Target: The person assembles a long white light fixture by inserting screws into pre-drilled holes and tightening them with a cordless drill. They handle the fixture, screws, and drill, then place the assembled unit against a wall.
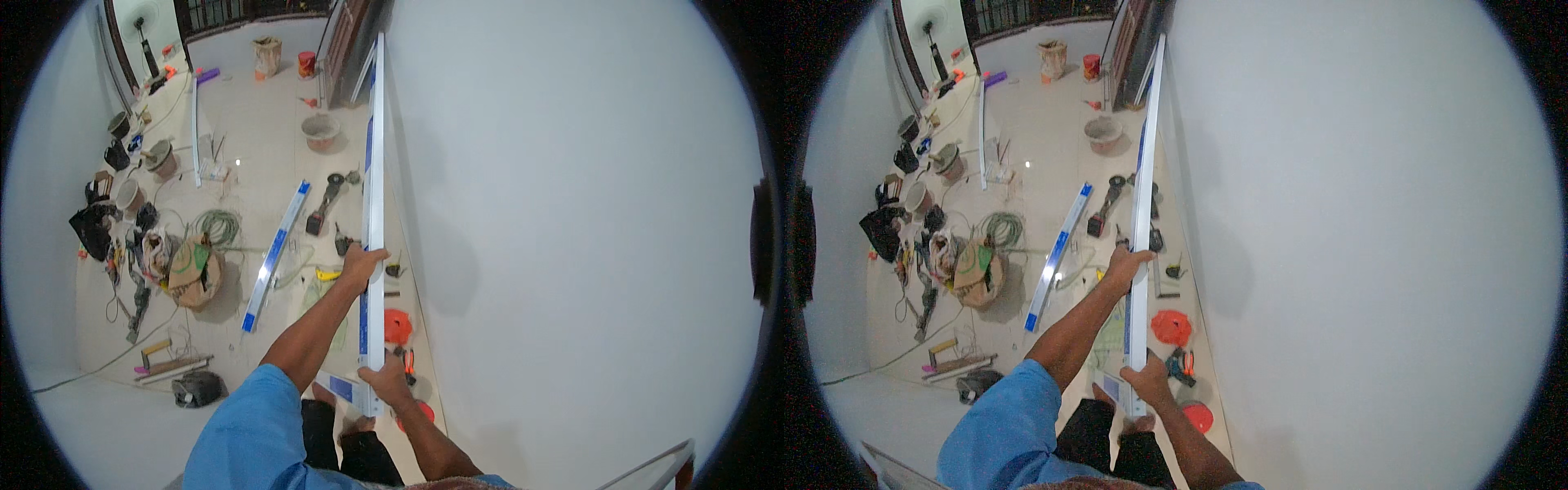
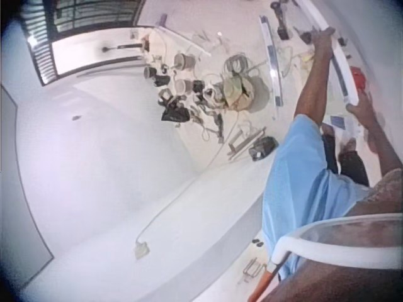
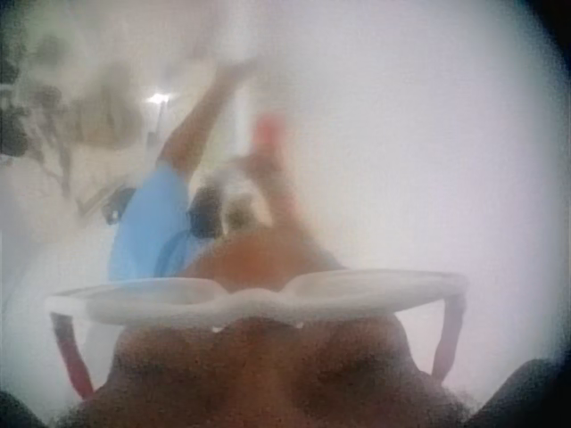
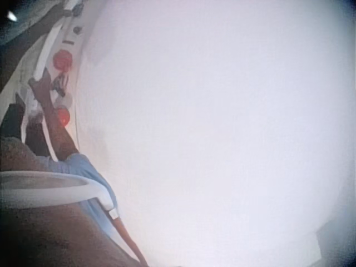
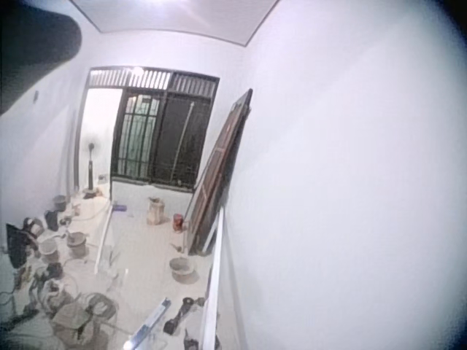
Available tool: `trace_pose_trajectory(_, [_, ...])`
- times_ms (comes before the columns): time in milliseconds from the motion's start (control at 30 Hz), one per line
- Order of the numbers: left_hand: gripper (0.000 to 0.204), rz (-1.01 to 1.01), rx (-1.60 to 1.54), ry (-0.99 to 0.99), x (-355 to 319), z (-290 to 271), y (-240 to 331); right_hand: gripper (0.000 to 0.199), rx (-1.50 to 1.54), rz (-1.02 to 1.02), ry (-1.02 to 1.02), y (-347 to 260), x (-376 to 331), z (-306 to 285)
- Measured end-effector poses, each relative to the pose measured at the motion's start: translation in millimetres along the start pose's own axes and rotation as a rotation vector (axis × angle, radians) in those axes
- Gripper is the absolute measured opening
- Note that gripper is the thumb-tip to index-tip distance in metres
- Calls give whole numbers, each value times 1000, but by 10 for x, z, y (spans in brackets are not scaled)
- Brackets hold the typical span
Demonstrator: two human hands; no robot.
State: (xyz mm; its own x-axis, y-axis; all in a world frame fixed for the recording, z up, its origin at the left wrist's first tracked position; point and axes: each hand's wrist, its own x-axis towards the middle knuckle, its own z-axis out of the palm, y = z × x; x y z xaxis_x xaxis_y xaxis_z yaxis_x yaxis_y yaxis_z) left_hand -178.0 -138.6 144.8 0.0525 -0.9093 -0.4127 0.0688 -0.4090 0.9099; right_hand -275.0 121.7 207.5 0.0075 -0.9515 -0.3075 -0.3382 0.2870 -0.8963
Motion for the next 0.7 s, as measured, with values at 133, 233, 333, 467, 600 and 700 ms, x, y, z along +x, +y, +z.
trace_pose_trajectory(133, [51,-38,-36,-31,-671,157,136,53,-18,75,-26,-20,-594,-306])
trace_pose_trajectory(233, [38,-103,-73,-68,-1177,216,62,61,-31,115,6,-210,-1097,-501])
trace_pose_trajectory(333, [34,-122,-169,-145,-1683,352,117,68,-25,165,-27,-254,-1518,-753])
trace_pose_trajectory(467, [29,-109,-191,-122,-2128,466,60,69,37,162,-20,-100,-1983,-873])
trace_pose_trajectory(600, [25,-92,-196,-166,-2440,566,57,65,39,129,-1,-10,-2283,-998])
trace_pose_trajectory(700, [31,-70,-167,-187,-2637,596,-22,63,17,130,-8,-11,-2487,-1116])
